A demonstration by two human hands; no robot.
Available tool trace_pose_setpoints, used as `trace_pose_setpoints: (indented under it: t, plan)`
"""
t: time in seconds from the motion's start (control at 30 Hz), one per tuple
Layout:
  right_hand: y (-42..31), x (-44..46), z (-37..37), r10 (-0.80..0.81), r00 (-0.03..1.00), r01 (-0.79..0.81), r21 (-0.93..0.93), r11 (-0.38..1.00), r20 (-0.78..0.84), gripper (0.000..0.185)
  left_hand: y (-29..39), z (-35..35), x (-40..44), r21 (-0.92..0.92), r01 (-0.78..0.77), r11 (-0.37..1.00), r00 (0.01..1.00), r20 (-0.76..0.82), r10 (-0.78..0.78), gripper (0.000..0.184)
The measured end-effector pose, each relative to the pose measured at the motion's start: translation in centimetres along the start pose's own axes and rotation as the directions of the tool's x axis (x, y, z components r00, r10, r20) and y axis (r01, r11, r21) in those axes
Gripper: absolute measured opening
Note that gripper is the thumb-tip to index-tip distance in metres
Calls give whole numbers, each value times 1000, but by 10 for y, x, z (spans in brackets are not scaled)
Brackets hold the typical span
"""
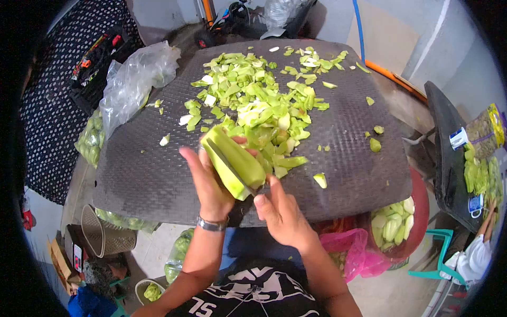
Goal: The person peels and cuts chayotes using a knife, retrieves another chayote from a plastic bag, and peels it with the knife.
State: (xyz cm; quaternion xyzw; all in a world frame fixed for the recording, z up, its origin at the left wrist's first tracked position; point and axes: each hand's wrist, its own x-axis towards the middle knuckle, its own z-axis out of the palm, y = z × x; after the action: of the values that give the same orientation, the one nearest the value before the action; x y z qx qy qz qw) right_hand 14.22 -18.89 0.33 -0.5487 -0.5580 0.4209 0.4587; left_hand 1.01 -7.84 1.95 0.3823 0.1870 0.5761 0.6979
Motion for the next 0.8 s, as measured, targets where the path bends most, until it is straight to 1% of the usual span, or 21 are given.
trace_pose_setpoints:
  t: [0.03, 0.07, 0.17, 0.27, 0.37, 0.47, 0.67, 0.77, 0.8]
  plan:
    - [-3, 1, -2, -2, 1000, 2, -35, 999, -2, 70, 9, 2, 5, -126, 48, 991, 999, -1, -49, 65]
    - [-5, 3, -4, -13, 1000, 12, -73, 997, -6, 71, 11, 2, 10, -111, 87, 990, 996, -16, -89, 56]
    - [-8, 6, 1, -57, 998, 53, -107, 993, -38, 76, 9, 4, 13, -17, 40, 999, 996, -75, -41, 56]
    - [-19, 7, 0, -45, 999, 43, -103, 994, -25, 78, 14, 9, 11, -5, -1, 1000, 998, -57, 0, 55]
    - [-19, 8, -1, -69, 997, 64, -159, 985, -31, 79, 12, 7, 12, 21, -21, 1000, 998, -66, 23, 56]
    - [-29, 8, -3, 14, 1000, -17, -195, 981, -15, 81, 10, 8, 12, 35, -51, 998, 993, -103, 55, 56]
    - [-17, 8, -1, -220, 974, 201, -255, 946, -47, 84, 1, -2, 6, -138, 107, 985, 983, -133, -125, 57]
    - [-19, 7, -2, -247, 967, 217, -293, 931, -67, 88, 4, -3, 7, -300, 224, 927, 963, -80, -258, 58]
    - [-23, 6, -3, -279, 959, 248, -340, 907, -46, 91, -5, -25, 14, -421, 330, 845, 934, 18, -356, 54]
